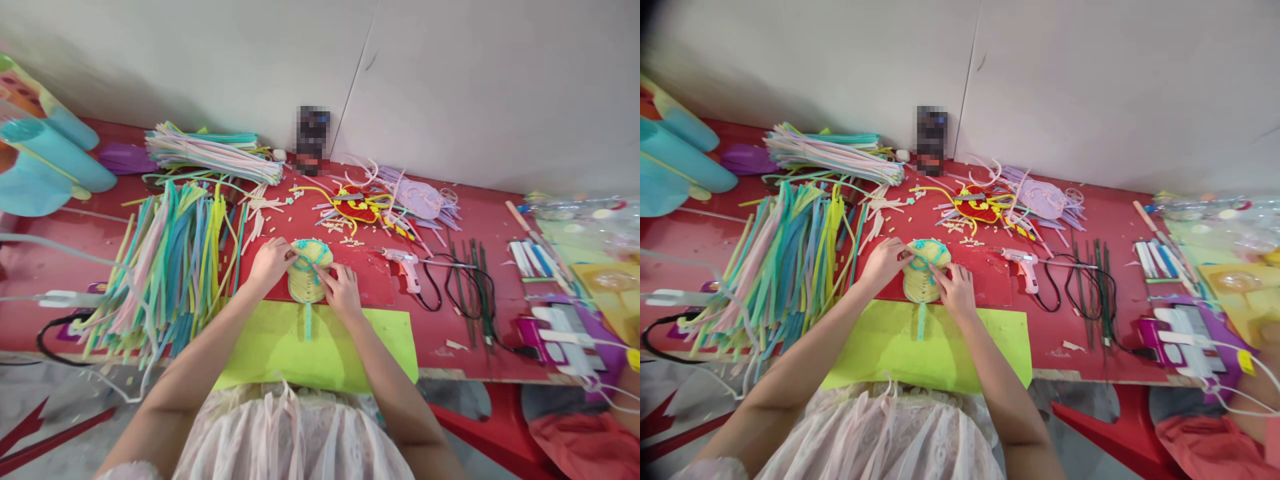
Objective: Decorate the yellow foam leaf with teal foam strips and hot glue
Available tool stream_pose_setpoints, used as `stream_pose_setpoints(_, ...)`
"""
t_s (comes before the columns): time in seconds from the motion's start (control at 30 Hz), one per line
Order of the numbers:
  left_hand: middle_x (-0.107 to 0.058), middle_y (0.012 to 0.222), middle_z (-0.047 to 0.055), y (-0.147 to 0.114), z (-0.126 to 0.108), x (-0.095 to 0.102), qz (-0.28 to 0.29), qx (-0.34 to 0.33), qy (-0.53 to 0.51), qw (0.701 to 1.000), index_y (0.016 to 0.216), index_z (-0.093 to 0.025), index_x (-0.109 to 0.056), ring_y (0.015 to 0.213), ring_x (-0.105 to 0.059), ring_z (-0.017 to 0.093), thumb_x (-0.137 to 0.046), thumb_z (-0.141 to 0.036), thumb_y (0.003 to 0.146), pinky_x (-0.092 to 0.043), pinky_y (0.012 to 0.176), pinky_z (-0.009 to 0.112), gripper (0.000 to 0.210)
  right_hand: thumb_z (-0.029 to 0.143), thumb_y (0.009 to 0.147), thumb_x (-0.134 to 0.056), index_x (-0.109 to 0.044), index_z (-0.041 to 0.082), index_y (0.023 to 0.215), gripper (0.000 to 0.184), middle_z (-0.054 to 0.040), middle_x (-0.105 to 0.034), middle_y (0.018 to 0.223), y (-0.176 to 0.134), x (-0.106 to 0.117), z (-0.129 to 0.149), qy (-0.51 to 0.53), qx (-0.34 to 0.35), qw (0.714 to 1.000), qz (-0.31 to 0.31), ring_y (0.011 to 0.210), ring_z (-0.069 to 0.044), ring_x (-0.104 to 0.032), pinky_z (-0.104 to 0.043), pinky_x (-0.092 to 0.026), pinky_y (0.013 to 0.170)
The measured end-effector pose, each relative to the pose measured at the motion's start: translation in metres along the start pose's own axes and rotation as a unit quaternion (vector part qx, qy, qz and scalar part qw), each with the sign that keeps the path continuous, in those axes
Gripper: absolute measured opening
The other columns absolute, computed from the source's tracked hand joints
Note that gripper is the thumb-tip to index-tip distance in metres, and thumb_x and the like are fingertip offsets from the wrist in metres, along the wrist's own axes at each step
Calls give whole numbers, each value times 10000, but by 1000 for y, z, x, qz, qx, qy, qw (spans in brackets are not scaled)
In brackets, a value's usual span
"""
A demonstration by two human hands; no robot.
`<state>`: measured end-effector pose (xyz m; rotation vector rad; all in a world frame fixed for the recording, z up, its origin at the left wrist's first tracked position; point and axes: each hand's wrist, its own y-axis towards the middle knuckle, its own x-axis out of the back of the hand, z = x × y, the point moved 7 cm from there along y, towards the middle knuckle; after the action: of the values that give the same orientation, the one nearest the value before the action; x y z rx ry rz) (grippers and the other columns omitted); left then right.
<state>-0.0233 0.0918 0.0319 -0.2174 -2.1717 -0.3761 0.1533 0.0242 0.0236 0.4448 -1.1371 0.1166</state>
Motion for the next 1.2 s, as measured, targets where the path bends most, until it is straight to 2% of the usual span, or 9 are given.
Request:
stream_pose_setpoints(0.3,-575,720,-3,-1,19,-4,-25,36,-115,992,800,-193,-633,709,-530,154,-672,-299,777,-415,663,281,116,298,940,-460,-487,371,1332,399,-65,-570,1125,0,1,-1,12,-8,1000,-7,1020,-220,-509,-375,-401,887)
stream_pose_setpoints(0.47,-584,715,-6,-1,23,-8,-11,50,-119,992,785,-196,-638,698,-530,148,-674,-315,766,-411,649,277,126,233,942,-449,-573,288,1263,348,-74,-604,1094,-11,22,-15,85,-49,987,-128,1036,-195,-548,-362,-413,938)
stream_pose_setpoints(0.57,-595,734,-3,-1,24,-8,-10,52,-119,991,783,-192,-638,698,-528,145,-680,-310,759,-408,642,272,127,223,934,-461,-612,270,1211,320,-74,-626,1047,-22,28,-23,94,-76,980,-159,1000,-194,-570,-370,-427,923)
stream_pose_setpoints(0.8,-602,729,-3,0,26,-9,-8,51,-118,992,780,-197,-640,693,-532,146,-683,-322,755,-403,639,274,134,228,916,-497,-586,296,1247,350,-70,-611,1184,-27,23,-14,58,-43,991,-110,1104,-202,-555,-393,-408,989)
stream_pose_setpoints(1.0,-615,734,-8,1,30,-12,-2,55,-117,992,788,-200,-646,676,-525,140,-695,-324,745,-398,639,271,140,271,900,-534,-579,349,1247,359,-23,-447,1431,-21,16,4,20,35,998,-47,1291,-232,-425,-414,-404,1012)
stream_pose_setpoints(1.2,-615,734,-10,1,30,-11,-4,55,-119,991,785,-199,-647,677,-526,137,-700,-299,739,-392,638,267,122,268,901,-535,-593,327,1235,344,-23,-433,1446,-21,15,5,11,40,998,-42,1328,-230,-388,-421,-403,1014)
